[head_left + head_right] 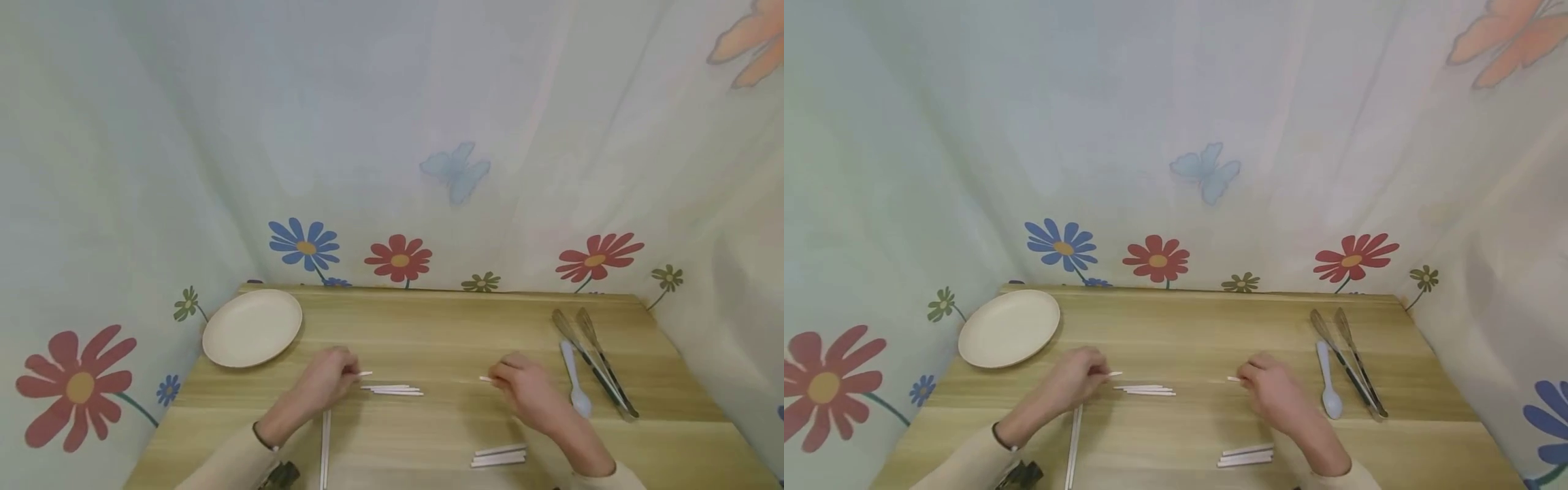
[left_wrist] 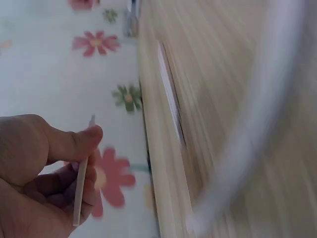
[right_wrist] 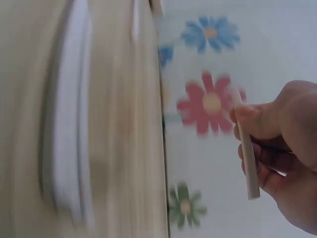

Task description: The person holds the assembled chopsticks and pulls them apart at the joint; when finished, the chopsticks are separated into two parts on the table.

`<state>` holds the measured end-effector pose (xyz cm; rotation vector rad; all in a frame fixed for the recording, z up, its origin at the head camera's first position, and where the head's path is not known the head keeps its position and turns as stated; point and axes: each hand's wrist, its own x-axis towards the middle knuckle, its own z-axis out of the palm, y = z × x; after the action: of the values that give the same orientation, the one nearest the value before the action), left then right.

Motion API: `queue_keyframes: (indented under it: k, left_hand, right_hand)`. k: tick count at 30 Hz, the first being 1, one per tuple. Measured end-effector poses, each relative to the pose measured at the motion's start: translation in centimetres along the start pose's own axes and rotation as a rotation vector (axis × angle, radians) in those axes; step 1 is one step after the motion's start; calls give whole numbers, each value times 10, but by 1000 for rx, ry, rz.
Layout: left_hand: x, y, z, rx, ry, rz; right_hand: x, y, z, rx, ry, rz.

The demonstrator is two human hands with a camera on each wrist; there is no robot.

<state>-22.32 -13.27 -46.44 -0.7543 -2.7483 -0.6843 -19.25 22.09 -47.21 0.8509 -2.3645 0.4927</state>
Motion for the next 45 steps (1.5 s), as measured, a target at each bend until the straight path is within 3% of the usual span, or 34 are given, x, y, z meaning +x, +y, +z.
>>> queue_keyframes:
  k: [3,5,10,14,27,45]
  left_hand:
    - [12,8,6,-69,2,97]
    - [15,14,10,-93,-4,124]
    - [15,20,13,-54,6,83]
    - [17,20,13,-19,8,85]
    - [24,18,16,-12,-17,73]
    - [27,20,24,-45,-53,46]
  right_hand:
    - [6,-8,3,107,-71,-100]
    - [6,-13,6,156,-88,-121]
    - [3,-17,6,177,-93,-44]
    - [1,-15,5,196,-113,-17]
    - [-3,-14,5,191,-80,-35]
    - [-10,-11,1,269,-61,-43]
